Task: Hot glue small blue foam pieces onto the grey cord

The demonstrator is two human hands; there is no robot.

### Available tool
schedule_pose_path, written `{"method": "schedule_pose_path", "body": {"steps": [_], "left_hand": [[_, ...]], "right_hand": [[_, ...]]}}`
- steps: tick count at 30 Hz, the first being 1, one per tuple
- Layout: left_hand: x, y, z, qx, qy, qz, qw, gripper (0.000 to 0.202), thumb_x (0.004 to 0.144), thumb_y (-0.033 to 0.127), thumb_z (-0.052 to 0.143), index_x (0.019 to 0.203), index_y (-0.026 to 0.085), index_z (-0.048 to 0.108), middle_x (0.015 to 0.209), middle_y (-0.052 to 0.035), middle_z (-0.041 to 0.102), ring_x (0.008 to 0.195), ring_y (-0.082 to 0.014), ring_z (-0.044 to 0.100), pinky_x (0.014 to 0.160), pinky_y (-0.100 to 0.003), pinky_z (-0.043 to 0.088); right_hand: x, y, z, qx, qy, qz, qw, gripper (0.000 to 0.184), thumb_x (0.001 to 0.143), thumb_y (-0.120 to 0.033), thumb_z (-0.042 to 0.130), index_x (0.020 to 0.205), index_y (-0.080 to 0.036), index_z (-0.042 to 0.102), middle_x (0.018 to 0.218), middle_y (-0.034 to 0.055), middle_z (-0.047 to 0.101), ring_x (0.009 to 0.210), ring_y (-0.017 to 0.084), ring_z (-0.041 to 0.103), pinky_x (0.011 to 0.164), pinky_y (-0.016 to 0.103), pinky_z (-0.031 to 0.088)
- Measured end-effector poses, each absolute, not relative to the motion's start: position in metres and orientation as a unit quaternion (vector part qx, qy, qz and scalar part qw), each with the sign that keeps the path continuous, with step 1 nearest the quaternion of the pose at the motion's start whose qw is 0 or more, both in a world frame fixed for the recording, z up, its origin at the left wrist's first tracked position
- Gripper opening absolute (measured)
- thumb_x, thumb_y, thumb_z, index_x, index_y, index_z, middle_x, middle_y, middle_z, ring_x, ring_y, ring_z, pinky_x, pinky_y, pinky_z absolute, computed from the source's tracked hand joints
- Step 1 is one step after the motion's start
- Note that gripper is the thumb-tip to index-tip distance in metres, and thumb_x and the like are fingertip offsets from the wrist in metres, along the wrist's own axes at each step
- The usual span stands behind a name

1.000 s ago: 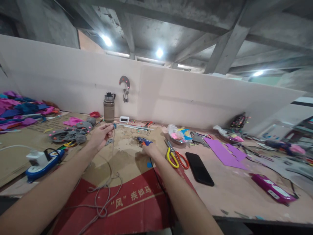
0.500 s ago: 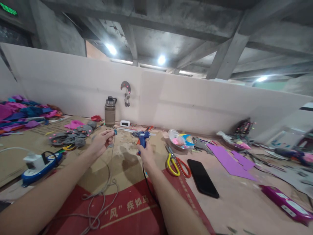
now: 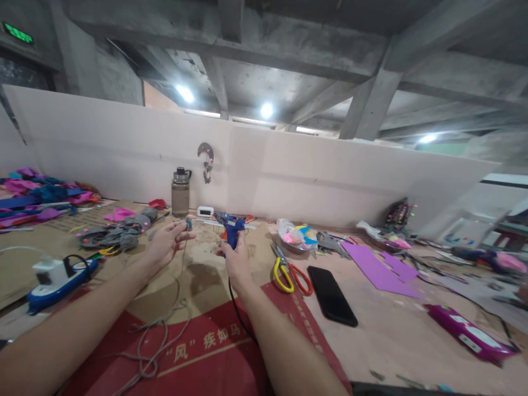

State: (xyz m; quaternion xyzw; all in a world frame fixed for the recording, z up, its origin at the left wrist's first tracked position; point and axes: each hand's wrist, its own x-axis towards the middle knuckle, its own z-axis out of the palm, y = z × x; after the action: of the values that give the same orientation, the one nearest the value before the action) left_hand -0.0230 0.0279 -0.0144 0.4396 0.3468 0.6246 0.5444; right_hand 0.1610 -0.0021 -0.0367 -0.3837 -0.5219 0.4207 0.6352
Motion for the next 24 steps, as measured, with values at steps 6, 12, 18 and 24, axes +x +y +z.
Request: {"method": "schedule_pose_path", "body": {"steps": [6, 12, 18, 24], "left_hand": [[-0.027, 0.038, -0.02, 0.457, 0.346, 0.637, 0.514, 0.03, 0.063, 0.037, 0.069, 0.076, 0.013, 0.057, 0.058, 0.0037, 0.054, 0.032, 0.0003, 0.032, 0.03, -0.014, 0.014], [-0.031, 0.041, -0.019, 0.432, 0.338, 0.66, 0.513, 0.031, 0.06, 0.035, 0.071, 0.075, 0.011, 0.057, 0.067, 0.0027, 0.056, 0.034, 0.002, 0.025, 0.032, -0.015, 0.012], [-0.026, 0.037, -0.018, 0.432, 0.342, 0.65, 0.523, 0.028, 0.059, 0.033, 0.072, 0.07, 0.011, 0.057, 0.059, 0.0029, 0.053, 0.035, 0.0002, 0.03, 0.032, -0.015, 0.013], [-0.025, 0.038, -0.02, 0.441, 0.349, 0.639, 0.524, 0.027, 0.059, 0.032, 0.072, 0.072, 0.011, 0.059, 0.068, -0.0001, 0.058, 0.037, 0.0, 0.034, 0.033, -0.016, 0.012]], "right_hand": [[0.161, -0.01, -0.027, -0.374, -0.556, 0.389, 0.632, 0.028, 0.072, -0.025, 0.047, 0.1, -0.022, 0.042, 0.097, 0.0043, 0.058, 0.068, 0.013, 0.055, 0.062, 0.027, 0.048], [0.159, -0.026, -0.019, -0.395, -0.63, 0.31, 0.592, 0.024, 0.083, -0.037, 0.04, 0.099, -0.021, 0.047, 0.091, 0.0046, 0.059, 0.064, 0.013, 0.053, 0.061, 0.026, 0.046], [0.155, -0.033, -0.024, -0.412, -0.693, 0.257, 0.533, 0.028, 0.085, -0.039, 0.04, 0.1, -0.02, 0.052, 0.088, 0.0042, 0.062, 0.07, 0.015, 0.057, 0.064, 0.026, 0.045], [0.155, -0.032, -0.028, -0.434, -0.709, 0.221, 0.51, 0.027, 0.085, -0.039, 0.04, 0.098, -0.02, 0.055, 0.086, 0.0058, 0.063, 0.073, 0.017, 0.057, 0.065, 0.028, 0.043]]}}
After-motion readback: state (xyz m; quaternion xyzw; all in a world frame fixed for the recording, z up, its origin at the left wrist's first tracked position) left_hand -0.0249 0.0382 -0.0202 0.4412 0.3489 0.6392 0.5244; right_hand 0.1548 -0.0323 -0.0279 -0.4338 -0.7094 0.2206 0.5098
